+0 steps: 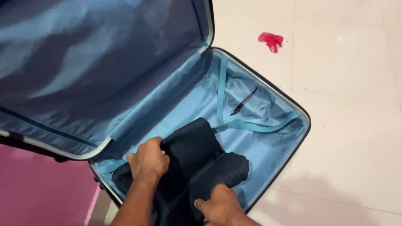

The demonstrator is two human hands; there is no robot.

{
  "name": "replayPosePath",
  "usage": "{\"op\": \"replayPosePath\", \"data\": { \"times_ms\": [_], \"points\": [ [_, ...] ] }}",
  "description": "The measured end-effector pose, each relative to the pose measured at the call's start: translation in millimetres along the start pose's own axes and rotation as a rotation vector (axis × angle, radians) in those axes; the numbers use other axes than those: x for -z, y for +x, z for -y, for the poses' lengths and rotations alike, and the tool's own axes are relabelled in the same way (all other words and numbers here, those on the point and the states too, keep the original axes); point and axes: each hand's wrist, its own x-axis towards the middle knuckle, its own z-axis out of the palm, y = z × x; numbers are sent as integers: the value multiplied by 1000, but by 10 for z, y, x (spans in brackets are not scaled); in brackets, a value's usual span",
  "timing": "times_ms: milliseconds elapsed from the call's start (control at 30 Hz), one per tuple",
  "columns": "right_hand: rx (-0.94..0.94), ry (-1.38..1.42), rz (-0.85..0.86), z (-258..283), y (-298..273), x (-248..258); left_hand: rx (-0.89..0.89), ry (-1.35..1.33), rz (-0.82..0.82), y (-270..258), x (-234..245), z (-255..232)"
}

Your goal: The person takes a pair of trousers from a laundry basket, spreads them out on a table to align the legs, and folds them into a compact square before placing them inside a suitcase.

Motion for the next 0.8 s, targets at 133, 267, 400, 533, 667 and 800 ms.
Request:
{"op": "replayPosePath", "data": {
  "times_ms": [133, 267, 400, 533, 667, 800],
  "points": [
    [1, -214, 64, 115, -24, 166, -22, -114, -8, 133, -57, 14],
    [-1, -227, 60, 158, 1, 309, -7, -227, -4, 262, -149, 70],
    [-85, -724, 218, 258, -71, 311, -49, -217, -37, 327, -261, 85],
    [265, -969, -31, 261, -179, 110, 27, -160, 82, 272, -181, 24],
    [352, -871, 35, 293, -199, -86, 13, 146, 286, 218, 52, 77],
    [423, -831, 136, 218, -214, -240, 89, 204, 280, 297, 19, 382]
  ]
}}
